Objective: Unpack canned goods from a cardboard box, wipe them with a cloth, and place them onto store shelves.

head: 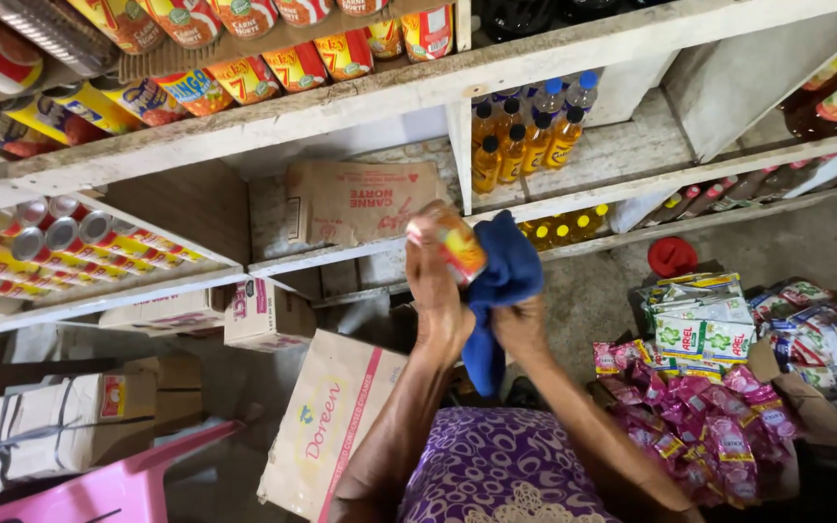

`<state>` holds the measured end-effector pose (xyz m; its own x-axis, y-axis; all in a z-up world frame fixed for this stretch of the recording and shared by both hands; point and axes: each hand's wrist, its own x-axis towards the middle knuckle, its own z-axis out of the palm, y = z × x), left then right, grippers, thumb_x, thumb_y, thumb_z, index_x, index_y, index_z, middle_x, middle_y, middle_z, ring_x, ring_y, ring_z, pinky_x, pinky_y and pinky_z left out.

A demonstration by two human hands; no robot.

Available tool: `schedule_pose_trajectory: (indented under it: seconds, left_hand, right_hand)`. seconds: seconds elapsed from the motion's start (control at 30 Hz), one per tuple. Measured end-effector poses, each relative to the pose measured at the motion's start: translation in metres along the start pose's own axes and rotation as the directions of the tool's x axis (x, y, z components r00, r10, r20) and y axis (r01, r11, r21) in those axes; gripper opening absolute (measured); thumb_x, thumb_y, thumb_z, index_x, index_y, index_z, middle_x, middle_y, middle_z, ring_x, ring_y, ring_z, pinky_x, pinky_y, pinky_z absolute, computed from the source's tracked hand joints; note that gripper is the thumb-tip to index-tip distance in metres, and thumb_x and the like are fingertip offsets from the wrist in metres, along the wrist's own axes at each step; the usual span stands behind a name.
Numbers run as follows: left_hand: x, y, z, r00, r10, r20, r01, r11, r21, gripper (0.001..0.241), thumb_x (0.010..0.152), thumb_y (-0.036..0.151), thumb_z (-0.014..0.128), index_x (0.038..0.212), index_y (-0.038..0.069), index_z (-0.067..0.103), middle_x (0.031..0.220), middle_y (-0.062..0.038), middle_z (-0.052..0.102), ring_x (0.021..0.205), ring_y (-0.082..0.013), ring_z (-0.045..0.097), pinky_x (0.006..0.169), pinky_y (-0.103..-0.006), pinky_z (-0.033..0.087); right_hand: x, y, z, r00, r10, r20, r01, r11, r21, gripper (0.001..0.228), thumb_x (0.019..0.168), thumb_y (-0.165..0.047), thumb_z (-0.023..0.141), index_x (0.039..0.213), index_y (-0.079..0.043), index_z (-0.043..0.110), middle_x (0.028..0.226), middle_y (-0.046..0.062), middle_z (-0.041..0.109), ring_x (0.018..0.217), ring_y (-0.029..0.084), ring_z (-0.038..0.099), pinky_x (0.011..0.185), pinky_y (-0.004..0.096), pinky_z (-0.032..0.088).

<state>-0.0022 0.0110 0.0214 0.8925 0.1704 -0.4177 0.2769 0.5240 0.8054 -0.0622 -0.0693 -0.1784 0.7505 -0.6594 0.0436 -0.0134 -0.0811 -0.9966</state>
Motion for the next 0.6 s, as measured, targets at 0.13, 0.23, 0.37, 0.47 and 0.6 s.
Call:
schedule_pose_trajectory:
  seconds: [0.13,0.23,0.37,0.47,0.6]
  left_hand:
    - [0.033,-0.021,-0.027,0.966,-0.134,0.221,0.126,0.991,0.051,0.043,0.082,0.026,0.086,0.110,0.003,0.063,0.082,-0.010,0.069,0.064,-0.0182,0.068,0.057,-0.0305,0.059]
    - [0.027,-0.018,-0.031,0.941,-0.164,0.296,0.169,0.986,0.007,0.042,0.081,0.016,0.087,0.109,0.001,0.060,0.083,-0.013,0.071,0.065,-0.0195,0.071,0.060,-0.0322,0.061]
    - [0.021,-0.016,-0.026,0.948,-0.058,0.312,0.090,0.992,-0.090,0.045,0.083,0.017,0.086,0.113,0.005,0.054,0.094,-0.017,0.072,0.075,-0.0234,0.072,0.068,-0.0366,0.063]
    - [0.003,-0.006,-0.019,0.959,0.011,0.283,0.044,0.981,-0.188,0.046,0.081,0.024,0.085,0.116,0.009,0.059,0.100,-0.016,0.072,0.085,-0.0286,0.074,0.078,-0.0451,0.064]
    - [-0.016,-0.002,-0.020,0.953,0.077,0.294,0.010,0.959,-0.282,0.046,0.084,0.031,0.081,0.122,0.012,0.063,0.107,-0.016,0.073,0.093,-0.0299,0.073,0.083,-0.0451,0.062]
  right_hand:
    - [0.020,-0.126,-0.017,0.572,-0.792,0.215,0.816,0.577,-0.046,0.023,0.090,-0.024,0.073,0.097,-0.002,0.068,0.117,0.014,0.066,0.105,0.036,0.062,0.093,0.041,0.051]
    - [0.026,-0.132,-0.021,0.343,-0.891,0.297,0.938,0.339,-0.064,0.027,0.098,-0.016,0.066,0.073,-0.008,0.069,0.109,0.011,0.072,0.098,0.037,0.062,0.086,0.042,0.052]
    - [0.027,-0.132,-0.012,0.486,-0.868,0.101,0.856,0.496,0.143,0.029,0.096,-0.011,0.069,0.069,-0.001,0.063,0.101,0.020,0.066,0.086,0.040,0.058,0.078,0.046,0.050]
    - [0.007,-0.156,-0.011,0.718,-0.695,-0.050,0.696,0.717,0.040,0.011,0.096,-0.007,0.073,0.087,-0.001,0.069,0.099,0.014,0.063,0.090,0.027,0.061,0.082,0.037,0.048]
    - [-0.008,-0.161,0.017,0.969,-0.249,-0.003,0.216,0.835,0.506,0.019,0.095,-0.014,0.067,0.102,0.004,0.067,0.117,0.009,0.066,0.105,0.018,0.059,0.102,0.030,0.045]
